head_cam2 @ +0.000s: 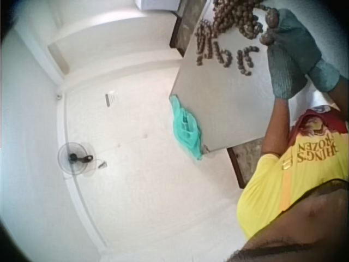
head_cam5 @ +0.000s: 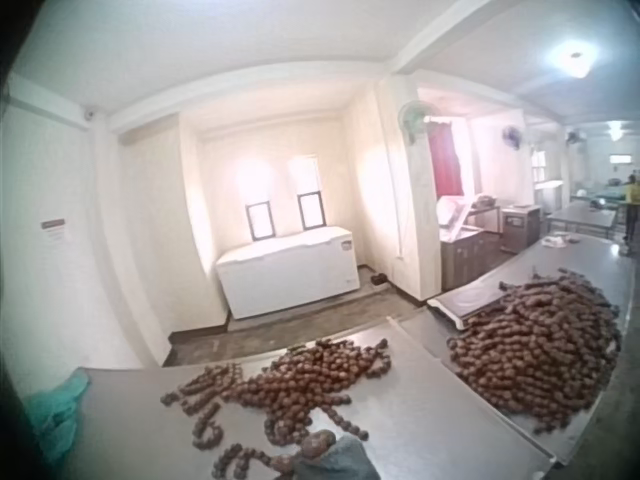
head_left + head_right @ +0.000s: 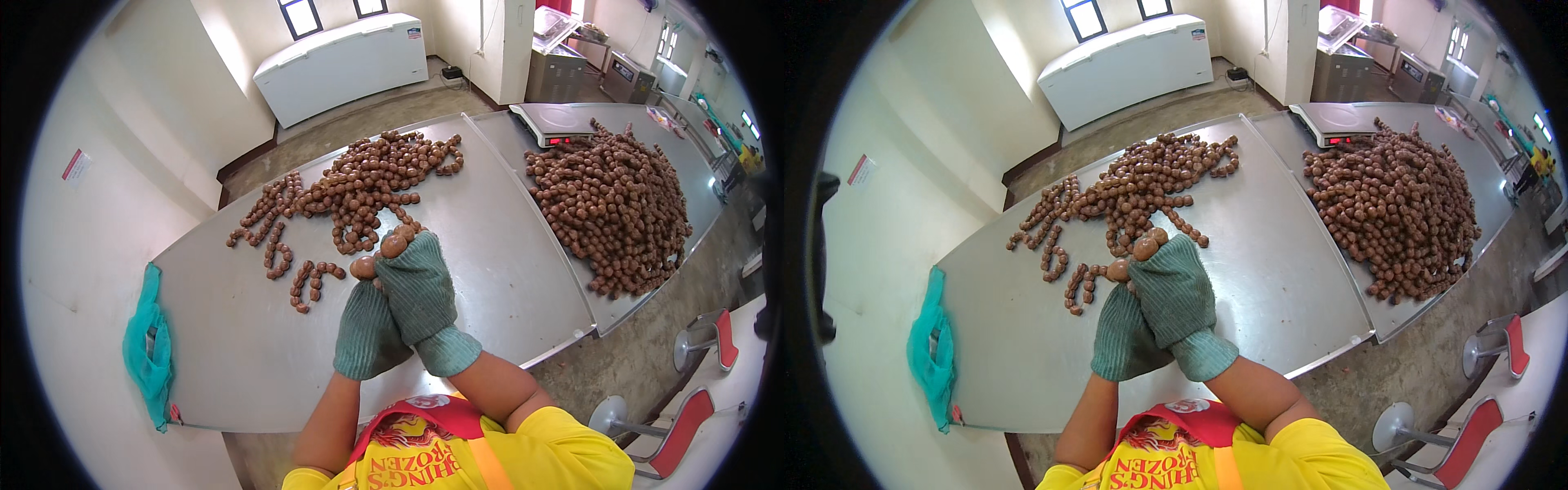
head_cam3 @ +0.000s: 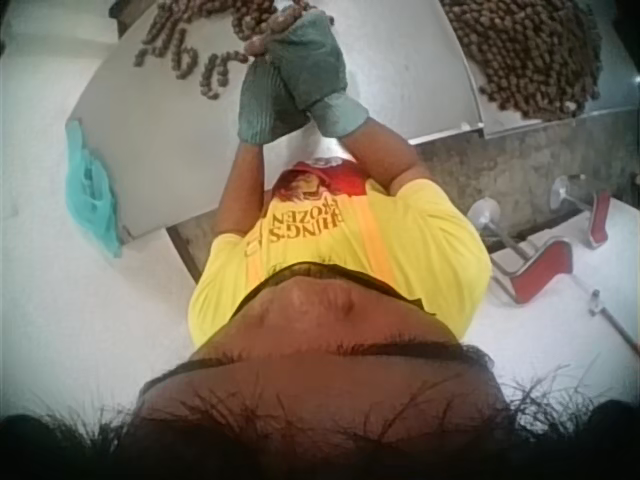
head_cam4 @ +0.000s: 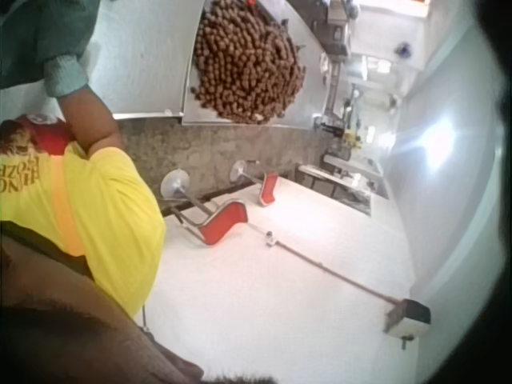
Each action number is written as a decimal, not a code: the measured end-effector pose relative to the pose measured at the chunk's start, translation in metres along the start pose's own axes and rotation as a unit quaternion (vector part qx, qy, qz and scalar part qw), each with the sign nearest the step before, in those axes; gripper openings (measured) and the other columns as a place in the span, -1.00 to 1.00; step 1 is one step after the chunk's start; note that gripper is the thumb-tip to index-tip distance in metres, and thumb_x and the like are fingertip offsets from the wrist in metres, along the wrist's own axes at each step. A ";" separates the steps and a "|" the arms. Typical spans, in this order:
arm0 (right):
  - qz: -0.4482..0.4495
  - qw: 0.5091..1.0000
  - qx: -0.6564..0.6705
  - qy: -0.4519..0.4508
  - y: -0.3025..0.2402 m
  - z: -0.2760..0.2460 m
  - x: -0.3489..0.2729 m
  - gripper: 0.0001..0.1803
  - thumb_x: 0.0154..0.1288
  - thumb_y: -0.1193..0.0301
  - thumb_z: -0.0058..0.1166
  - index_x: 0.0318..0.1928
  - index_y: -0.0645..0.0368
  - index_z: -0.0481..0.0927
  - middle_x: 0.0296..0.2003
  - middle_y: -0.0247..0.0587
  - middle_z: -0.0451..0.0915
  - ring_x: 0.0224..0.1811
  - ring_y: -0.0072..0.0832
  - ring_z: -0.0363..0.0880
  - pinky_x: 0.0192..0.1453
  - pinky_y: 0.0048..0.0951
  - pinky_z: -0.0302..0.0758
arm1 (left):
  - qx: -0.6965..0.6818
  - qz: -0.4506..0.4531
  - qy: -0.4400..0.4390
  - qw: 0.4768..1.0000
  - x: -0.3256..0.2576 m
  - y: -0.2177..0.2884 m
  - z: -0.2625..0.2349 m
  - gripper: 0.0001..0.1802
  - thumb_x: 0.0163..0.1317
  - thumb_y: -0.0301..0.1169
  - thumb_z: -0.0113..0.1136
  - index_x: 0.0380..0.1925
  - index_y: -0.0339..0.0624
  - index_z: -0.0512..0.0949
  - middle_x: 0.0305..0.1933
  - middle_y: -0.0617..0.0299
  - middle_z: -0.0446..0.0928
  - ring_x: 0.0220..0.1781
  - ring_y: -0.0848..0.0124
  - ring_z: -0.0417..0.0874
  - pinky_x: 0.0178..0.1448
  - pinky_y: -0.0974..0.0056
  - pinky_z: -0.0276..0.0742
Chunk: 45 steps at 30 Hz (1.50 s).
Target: The person picks up small brown spherical food items from a metal table and threads them onto skewers by hand. They place the completed skewers on the table and continue the process with additional items.
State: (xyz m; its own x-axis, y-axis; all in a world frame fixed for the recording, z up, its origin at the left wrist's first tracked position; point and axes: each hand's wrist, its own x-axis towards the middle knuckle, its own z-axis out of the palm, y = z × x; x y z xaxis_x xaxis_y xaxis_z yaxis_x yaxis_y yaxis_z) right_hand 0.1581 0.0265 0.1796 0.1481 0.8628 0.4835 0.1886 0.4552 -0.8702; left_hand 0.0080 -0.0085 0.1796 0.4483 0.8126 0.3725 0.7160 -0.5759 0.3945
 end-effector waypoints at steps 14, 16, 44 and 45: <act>0.324 0.667 0.669 -0.047 0.058 -0.078 0.007 -0.69 0.82 -0.14 0.29 0.21 -0.30 0.77 0.00 -0.35 0.79 -0.19 -0.25 0.79 -0.40 0.04 0.83 | 0.028 0.043 -0.269 0.962 -0.054 0.006 0.073 -0.74 0.39 -0.28 0.57 -0.06 -0.19 0.80 -0.03 -0.20 0.81 0.16 -0.22 0.88 0.26 -0.16 0.82; 0.278 0.532 0.797 -0.068 0.065 -0.110 0.005 -0.72 0.85 -0.07 0.29 0.32 -0.35 0.79 0.09 -0.34 0.82 0.04 -0.23 0.86 -0.25 0.03 0.90 | -0.008 0.043 -0.285 0.958 -0.054 0.024 0.055 -0.74 0.40 -0.28 0.57 -0.04 -0.19 0.81 -0.02 -0.19 0.82 0.16 -0.21 0.88 0.26 -0.16 0.83; -0.165 0.651 -0.739 0.059 -0.024 -0.558 0.258 -0.90 0.49 0.15 0.44 -0.21 -0.23 0.88 -0.18 -0.39 0.90 -0.03 -0.28 0.90 0.06 -0.06 0.77 | 0.079 -0.080 -0.011 0.994 -0.016 0.084 -0.031 -0.62 0.46 -0.28 0.58 0.20 -0.18 0.85 0.10 -0.15 0.89 0.17 -0.06 0.96 0.29 -0.12 0.92; -0.230 0.664 -0.711 0.035 -0.018 -0.535 0.248 -0.93 0.47 0.19 0.46 -0.22 -0.24 0.89 -0.18 -0.41 0.90 -0.02 -0.28 0.91 0.08 -0.06 0.77 | 0.094 -0.072 0.025 0.993 -0.010 0.089 -0.037 -0.61 0.47 -0.28 0.58 0.21 -0.18 0.85 0.11 -0.15 0.90 0.17 -0.05 0.97 0.29 -0.12 0.93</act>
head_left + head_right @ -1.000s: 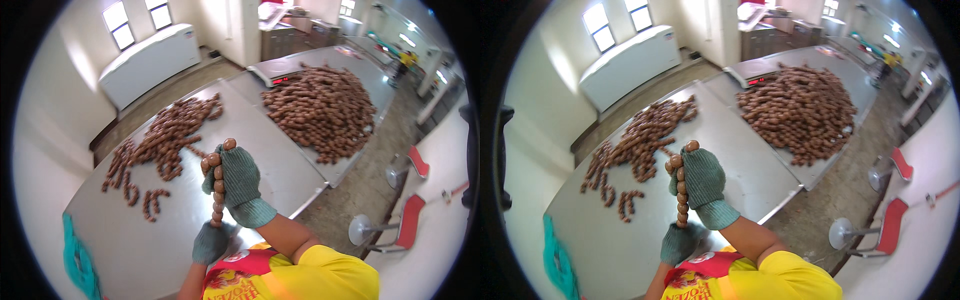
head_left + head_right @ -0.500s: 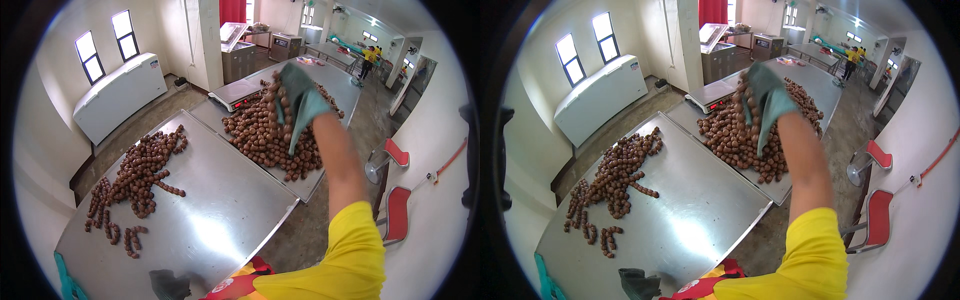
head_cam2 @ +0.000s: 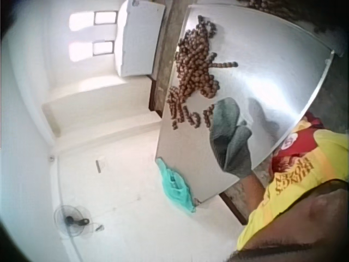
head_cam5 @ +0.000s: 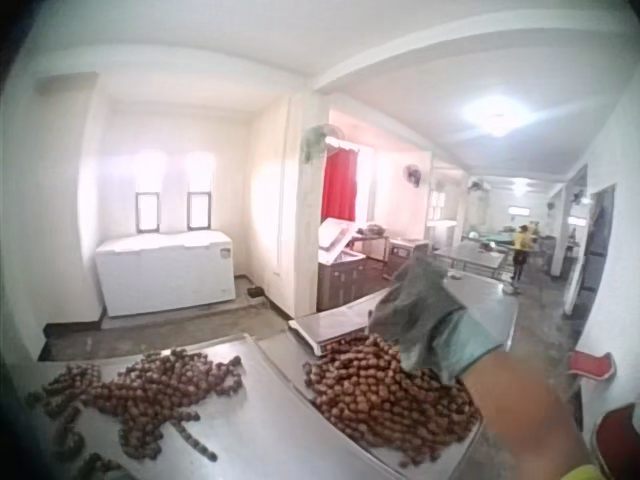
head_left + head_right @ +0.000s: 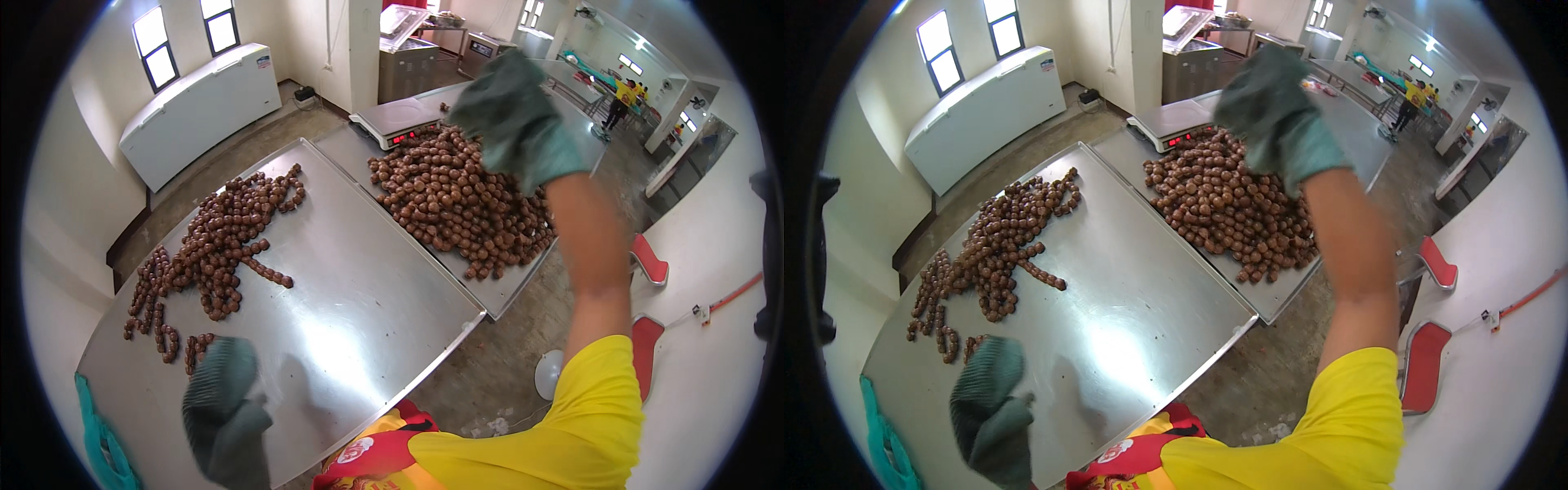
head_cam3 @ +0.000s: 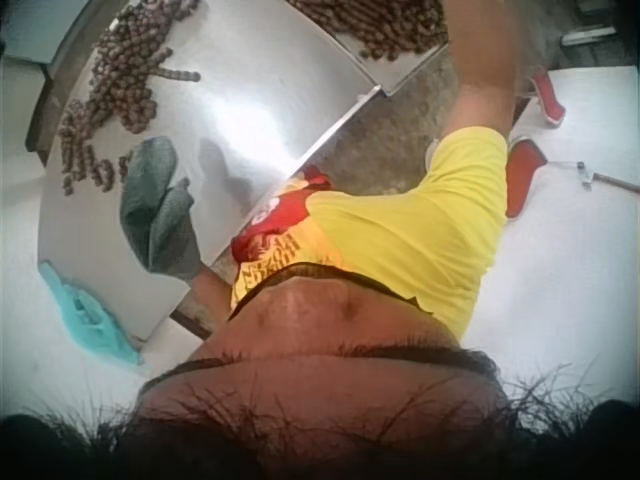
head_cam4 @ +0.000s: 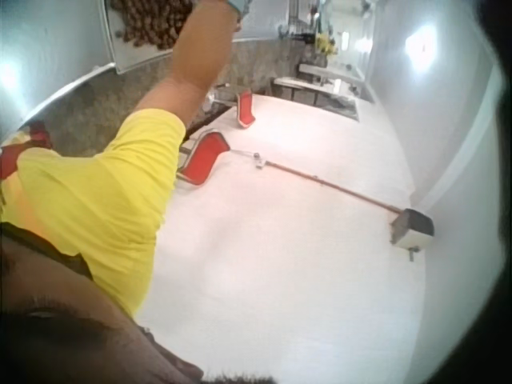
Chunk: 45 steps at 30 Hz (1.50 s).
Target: The person picks up small brown spherical food items from a metal table and threads them onto skewers by hand. They place the completed skewers on the table and continue the process with additional items.
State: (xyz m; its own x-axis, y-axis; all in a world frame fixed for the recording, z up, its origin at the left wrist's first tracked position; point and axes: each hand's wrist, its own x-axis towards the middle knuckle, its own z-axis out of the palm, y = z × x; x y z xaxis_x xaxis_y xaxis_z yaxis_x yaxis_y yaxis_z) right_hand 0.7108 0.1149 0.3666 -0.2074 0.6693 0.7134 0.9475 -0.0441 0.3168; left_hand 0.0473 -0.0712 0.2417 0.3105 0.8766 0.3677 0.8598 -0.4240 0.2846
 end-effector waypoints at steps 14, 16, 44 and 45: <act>-0.128 0.829 0.521 -0.160 -0.433 -0.047 -0.186 -0.96 0.52 0.32 0.43 -0.12 -0.19 0.86 -0.08 -0.45 0.87 0.09 -0.39 0.85 0.24 -0.15 0.73 | -0.501 -0.243 0.146 0.818 -0.071 -0.163 0.059 -0.60 0.71 -0.20 0.43 0.30 -0.26 0.79 0.22 -0.02 0.90 0.28 0.03 0.93 0.45 -0.15 0.92; -0.086 0.812 0.538 -0.211 -0.454 -0.071 -0.197 -0.97 0.55 0.32 0.41 -0.09 -0.16 0.85 -0.07 -0.44 0.86 0.10 -0.41 0.83 0.26 -0.17 0.72 | -0.617 -0.284 0.192 0.708 -0.108 -0.228 0.077 -0.57 0.74 -0.11 0.42 0.26 -0.25 0.76 0.23 0.01 0.89 0.35 0.04 0.90 0.53 -0.17 0.87; 0.269 0.547 0.708 -0.356 -0.644 -0.087 -0.178 -0.73 1.03 0.26 0.10 0.36 0.17 0.70 0.17 -0.41 0.70 0.26 -0.71 0.57 0.52 -0.40 0.63 | 0.061 0.075 -0.308 0.946 0.065 -0.305 0.026 -0.71 0.60 -0.12 0.44 0.04 -0.07 0.84 -0.11 0.02 0.84 -0.05 0.07 0.91 0.05 0.00 0.79; 0.272 0.534 0.721 -0.348 -0.655 -0.073 -0.170 -0.72 1.05 0.26 0.09 0.37 0.18 0.70 0.18 -0.41 0.69 0.26 -0.72 0.56 0.53 -0.41 0.62 | 0.107 0.108 -0.317 0.936 0.073 -0.267 -0.004 -0.68 0.53 -0.11 0.49 0.03 -0.09 0.86 -0.09 -0.03 0.86 -0.01 0.03 0.94 0.10 -0.04 0.81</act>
State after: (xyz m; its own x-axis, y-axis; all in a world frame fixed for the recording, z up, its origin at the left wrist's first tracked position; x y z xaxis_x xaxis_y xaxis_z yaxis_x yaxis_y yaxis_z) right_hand 0.1075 -0.0245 0.0832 -0.1409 0.9840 -0.1092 0.1280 -0.0913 -0.9876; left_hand -0.1611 0.1054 0.1962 0.6059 0.7636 -0.2232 0.7901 -0.6104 0.0564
